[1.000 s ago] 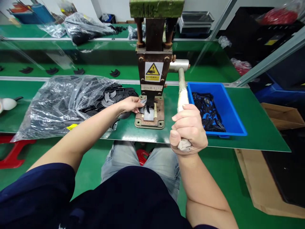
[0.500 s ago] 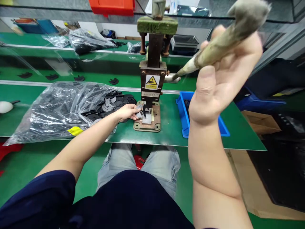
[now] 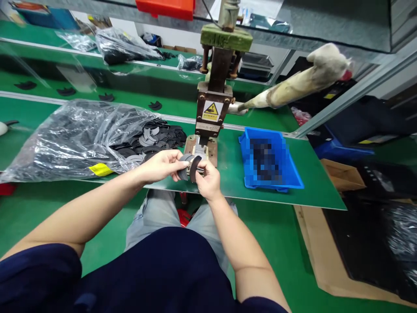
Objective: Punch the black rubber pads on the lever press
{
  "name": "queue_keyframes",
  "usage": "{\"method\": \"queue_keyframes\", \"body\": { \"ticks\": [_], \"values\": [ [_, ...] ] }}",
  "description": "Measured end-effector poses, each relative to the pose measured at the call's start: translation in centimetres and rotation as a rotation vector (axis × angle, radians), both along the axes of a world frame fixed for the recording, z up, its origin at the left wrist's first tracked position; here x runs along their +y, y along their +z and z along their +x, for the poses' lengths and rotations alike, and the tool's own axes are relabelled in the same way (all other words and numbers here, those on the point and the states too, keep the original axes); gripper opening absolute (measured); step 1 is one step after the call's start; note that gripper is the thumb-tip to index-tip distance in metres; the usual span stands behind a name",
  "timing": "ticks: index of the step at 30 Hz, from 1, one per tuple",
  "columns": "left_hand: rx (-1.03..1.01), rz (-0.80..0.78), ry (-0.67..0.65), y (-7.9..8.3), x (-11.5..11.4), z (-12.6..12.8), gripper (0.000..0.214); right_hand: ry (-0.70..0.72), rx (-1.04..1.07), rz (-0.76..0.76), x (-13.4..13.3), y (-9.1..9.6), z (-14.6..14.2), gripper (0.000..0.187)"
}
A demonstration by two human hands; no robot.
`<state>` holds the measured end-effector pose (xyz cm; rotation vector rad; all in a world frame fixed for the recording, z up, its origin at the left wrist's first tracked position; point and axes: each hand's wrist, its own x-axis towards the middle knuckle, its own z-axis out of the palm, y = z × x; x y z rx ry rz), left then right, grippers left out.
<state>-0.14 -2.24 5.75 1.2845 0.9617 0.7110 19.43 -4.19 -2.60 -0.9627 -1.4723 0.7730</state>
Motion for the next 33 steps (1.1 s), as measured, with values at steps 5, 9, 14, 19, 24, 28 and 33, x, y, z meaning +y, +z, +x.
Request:
{"method": "queue_keyframes", "body": {
  "ticks": [5,9,14,19,24,28,33],
  "values": [
    [0.034,0.020,-0.014,0.3,-0.7,0.4,0.035,-0.017,-0.012,-0.017,-0.8,0.1,0.3,0.030],
    [0.063,-0.023,-0.049,0.8,-0.6,0.7,0.036,-0.028,-0.054,0.007,-1.7,0.1,0.7,0.024],
    [0.031,-0.099,-0.120,0.8,0.5,0.4,0.043,-0.039,-0.145,0.037,-1.8,0.8,0.6,0.018],
    [0.116,0.018,-0.096,0.5,1.4,-0.8,0.047,-0.026,-0.275,0.091,-1.5,1.8,0.9,0.018],
    [0.255,0.346,0.081,0.2,0.5,-1.3,0.034,-0.025,-0.392,0.202,-1.5,2.1,1.5,0.014],
    [0.433,0.769,0.133,0.1,-0.6,-0.8,0.024,-0.016,-0.455,0.257,-1.3,1.7,1.7,0.011],
    [0.433,0.693,0.042,-0.8,0.3,-0.2,0.034,-0.015,-0.480,0.286,-1.4,1.2,1.9,0.010]
  ]
}}
